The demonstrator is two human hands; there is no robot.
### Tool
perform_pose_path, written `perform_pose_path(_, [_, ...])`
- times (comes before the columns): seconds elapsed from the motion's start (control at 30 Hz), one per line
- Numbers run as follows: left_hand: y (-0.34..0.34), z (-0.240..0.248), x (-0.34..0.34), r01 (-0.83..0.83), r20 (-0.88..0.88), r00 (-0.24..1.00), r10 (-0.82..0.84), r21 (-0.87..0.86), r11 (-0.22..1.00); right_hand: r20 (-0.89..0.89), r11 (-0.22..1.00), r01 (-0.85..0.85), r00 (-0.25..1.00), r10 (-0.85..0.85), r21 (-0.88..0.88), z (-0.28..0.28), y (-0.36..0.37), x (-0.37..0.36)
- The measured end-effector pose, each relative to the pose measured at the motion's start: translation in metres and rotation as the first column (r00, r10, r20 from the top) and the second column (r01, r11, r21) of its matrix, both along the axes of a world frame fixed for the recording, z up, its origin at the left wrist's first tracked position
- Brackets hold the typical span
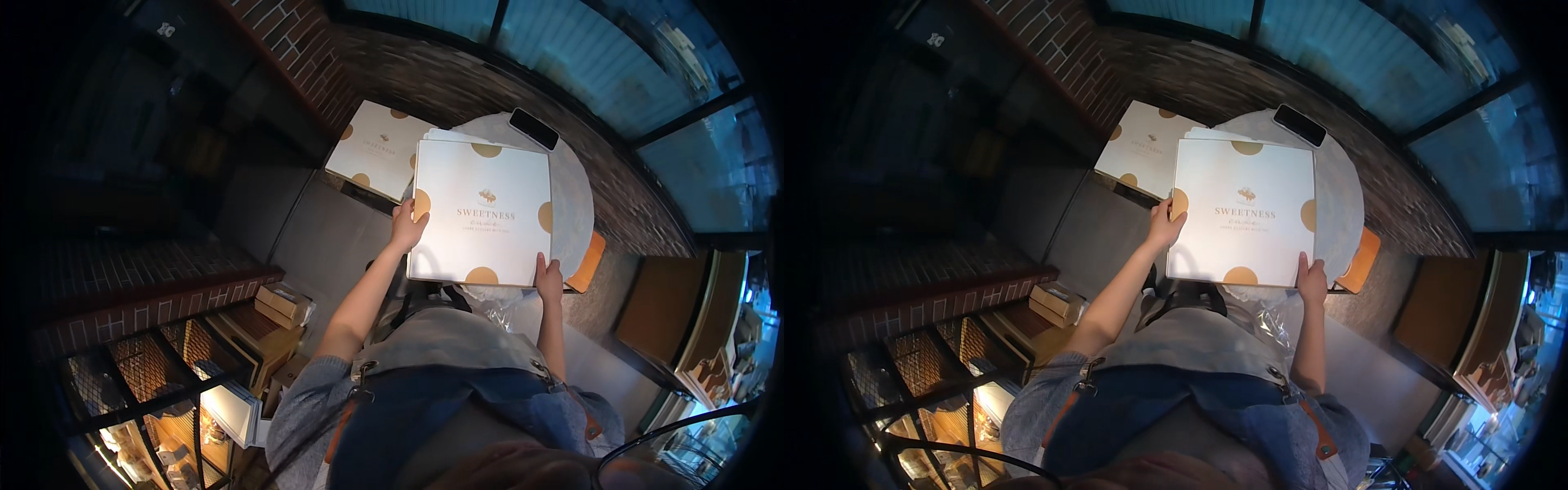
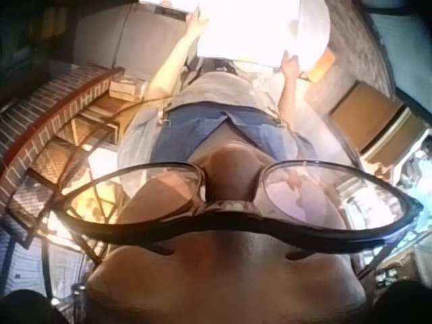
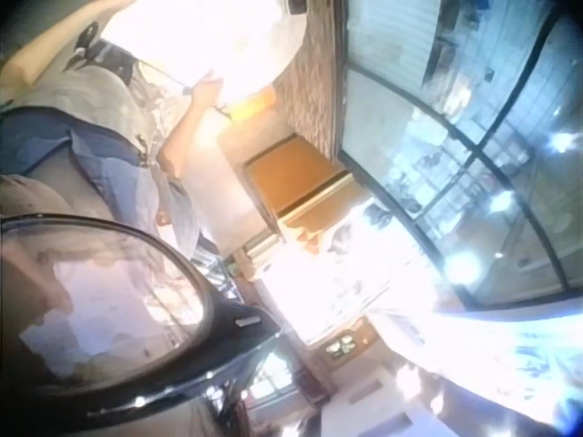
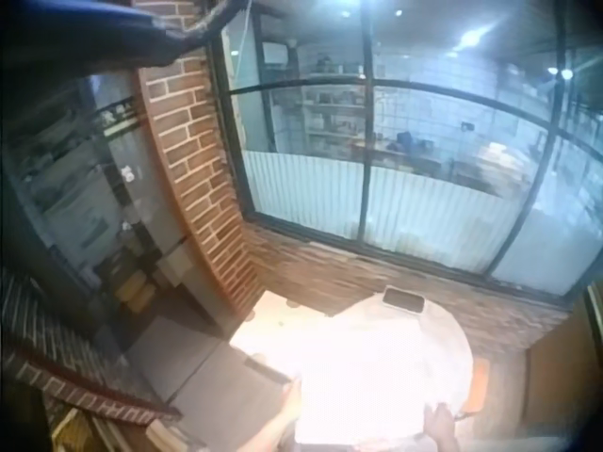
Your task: The person repeatedly picks up white boxes from a wooden shelf, carries them to a round table, and stacks them. The person also removes plastic wrapping from some boxes before stacking them on the table.
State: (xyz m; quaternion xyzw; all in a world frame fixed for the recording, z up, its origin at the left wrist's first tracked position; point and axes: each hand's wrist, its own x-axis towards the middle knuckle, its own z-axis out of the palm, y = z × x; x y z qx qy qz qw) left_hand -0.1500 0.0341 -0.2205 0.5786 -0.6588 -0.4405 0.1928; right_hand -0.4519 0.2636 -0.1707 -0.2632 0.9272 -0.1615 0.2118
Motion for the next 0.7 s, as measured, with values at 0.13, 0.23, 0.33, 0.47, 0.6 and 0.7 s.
perform_pose_path(0.13, [-0.003,-0.011,0.008,-0.061,-0.097,0.992,0.080,0.189,0.980,-0.053,0.992,-0.089,0.995,0.085,-0.085,-0.006,0.005,-0.011])
perform_pose_path(0.23, [-0.009,0.009,0.013,-0.082,-0.324,0.914,0.243,0.440,0.894,0.168,0.985,0.014,0.986,0.015,-0.173,-0.010,0.013,-0.018])
perform_pose_path(0.33, [-0.011,0.021,0.026,-0.016,-0.386,0.897,0.214,0.456,0.890,0.481,0.930,0.233,0.874,-0.071,-0.286,-0.001,0.014,-0.018])
perform_pose_path(0.47, [0.002,0.008,0.053,-0.095,-0.526,0.777,0.345,0.444,0.891,0.656,0.829,0.345,0.754,0.034,-0.440,0.024,-0.001,0.015])
perform_pose_path(0.6, [-0.006,0.045,0.116,0.084,-0.550,0.747,0.373,0.635,0.768,0.701,0.782,0.366,0.702,0.125,-0.505,0.026,-0.033,0.058])
perform_pose_path(0.7, [-0.015,0.059,0.182,-0.030,-0.555,0.697,0.454,0.610,0.792,0.755,0.835,0.290,0.622,0.206,-0.467,0.027,-0.074,0.108])
